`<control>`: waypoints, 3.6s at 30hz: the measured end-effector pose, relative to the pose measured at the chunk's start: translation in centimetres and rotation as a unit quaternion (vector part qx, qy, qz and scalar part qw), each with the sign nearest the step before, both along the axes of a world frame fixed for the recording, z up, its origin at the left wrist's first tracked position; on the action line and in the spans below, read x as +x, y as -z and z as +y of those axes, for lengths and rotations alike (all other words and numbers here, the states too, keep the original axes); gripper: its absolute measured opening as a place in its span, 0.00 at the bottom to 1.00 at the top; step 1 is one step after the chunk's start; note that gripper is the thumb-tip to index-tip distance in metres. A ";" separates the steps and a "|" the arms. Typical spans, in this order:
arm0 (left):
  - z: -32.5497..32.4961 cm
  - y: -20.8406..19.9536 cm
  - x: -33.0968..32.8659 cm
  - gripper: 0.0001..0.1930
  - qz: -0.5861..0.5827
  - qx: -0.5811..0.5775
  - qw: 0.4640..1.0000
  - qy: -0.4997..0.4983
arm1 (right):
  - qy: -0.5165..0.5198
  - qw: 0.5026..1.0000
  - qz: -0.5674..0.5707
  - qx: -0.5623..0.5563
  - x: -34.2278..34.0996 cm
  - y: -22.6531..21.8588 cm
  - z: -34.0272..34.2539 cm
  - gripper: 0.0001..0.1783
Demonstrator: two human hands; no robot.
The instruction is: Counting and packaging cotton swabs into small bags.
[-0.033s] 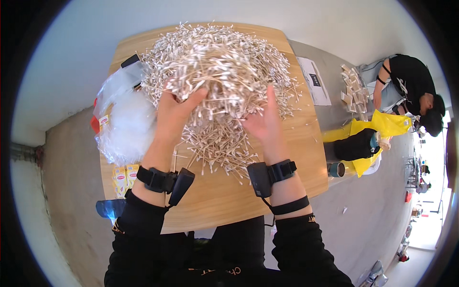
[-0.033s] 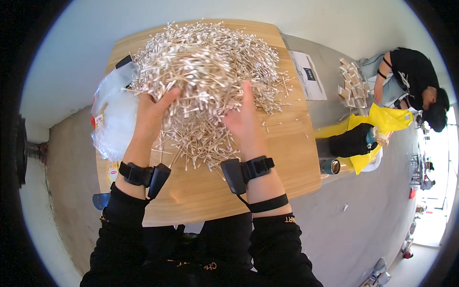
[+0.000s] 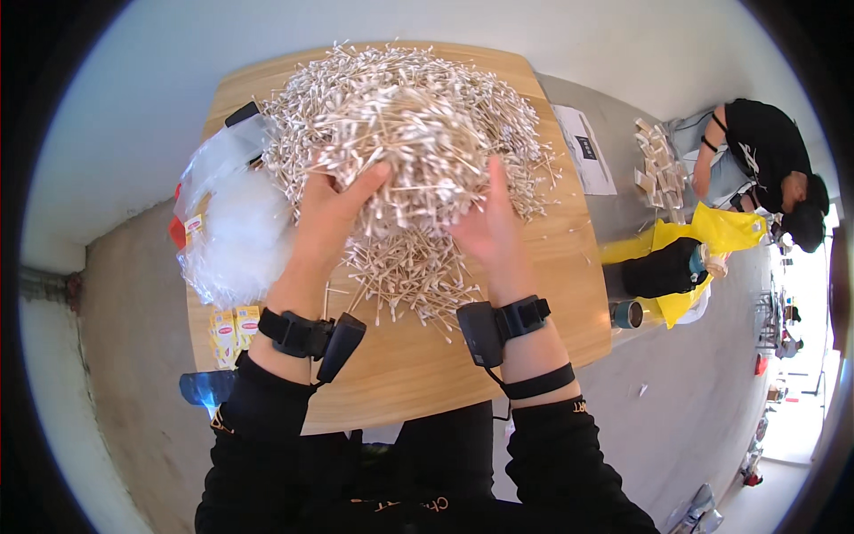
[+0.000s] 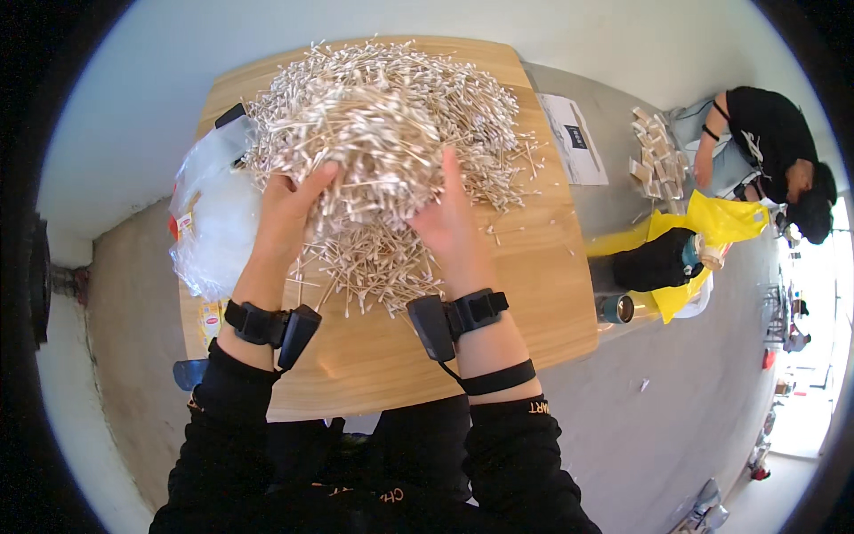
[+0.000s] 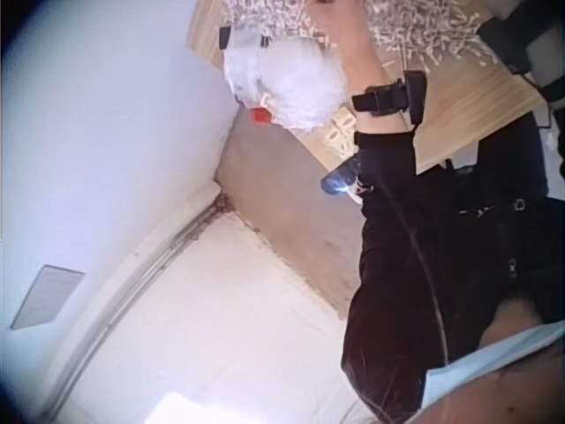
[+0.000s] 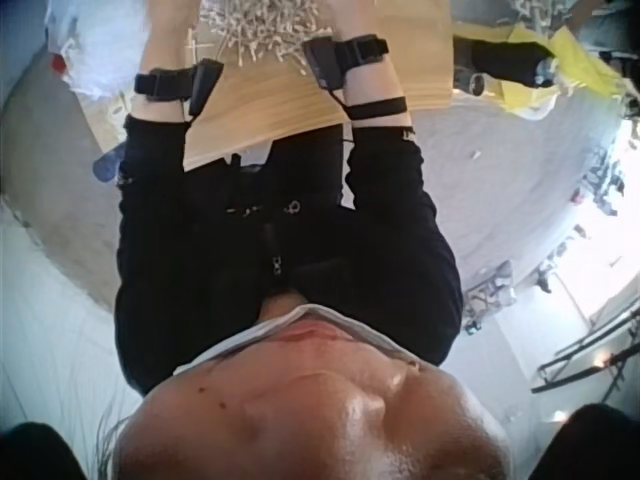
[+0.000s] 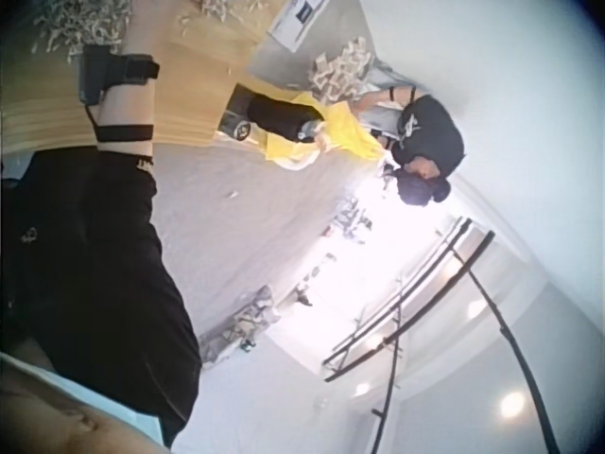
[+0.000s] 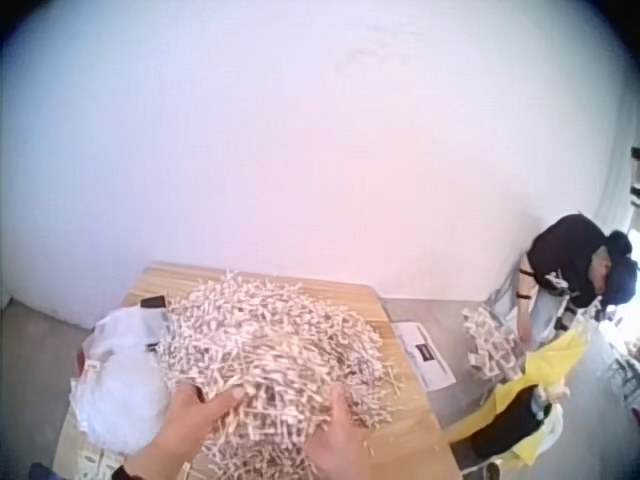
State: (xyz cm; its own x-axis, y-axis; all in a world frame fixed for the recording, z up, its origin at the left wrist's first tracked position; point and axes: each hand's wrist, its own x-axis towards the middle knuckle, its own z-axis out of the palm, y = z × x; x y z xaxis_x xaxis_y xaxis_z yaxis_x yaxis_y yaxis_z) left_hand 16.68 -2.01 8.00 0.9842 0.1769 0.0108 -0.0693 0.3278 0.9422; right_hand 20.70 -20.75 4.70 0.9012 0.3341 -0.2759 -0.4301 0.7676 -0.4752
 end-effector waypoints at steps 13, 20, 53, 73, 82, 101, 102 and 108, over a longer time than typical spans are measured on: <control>2.2 4.4 -1.5 0.24 0.108 -0.153 0.982 0.029 | 0.013 0.990 -0.072 -0.121 1.1 -2.8 -1.0 0.14; 2.1 5.2 -5.2 0.35 0.160 0.063 0.985 -0.013 | 0.028 0.922 -0.171 -0.346 3.0 -1.7 -4.1 0.19; -2.8 6.7 -8.8 0.46 0.174 0.008 0.978 -0.119 | 0.159 0.880 -0.093 -0.437 -0.2 6.8 -5.9 0.35; -3.0 4.4 -2.4 0.19 0.170 -0.177 0.965 0.091 | -0.028 0.979 -0.100 -0.175 -0.7 1.5 -2.5 0.34; -0.3 1.1 -0.3 0.23 0.099 -0.225 0.959 0.143 | -0.057 0.977 -0.145 -0.145 0.4 -1.4 -3.0 0.30; 1.4 5.3 1.3 0.10 0.221 -0.275 0.932 0.079 | -0.001 0.986 -0.043 -0.164 4.8 -4.3 0.1 0.12; 1.3 4.9 1.2 0.11 0.222 -0.263 0.934 0.099 | -0.008 0.987 -0.053 -0.153 5.1 -4.8 0.3 0.12; 0.6 0.8 2.0 0.14 0.171 -0.303 0.932 0.102 | -0.097 0.976 -0.080 -0.176 4.4 -5.5 -0.8 0.16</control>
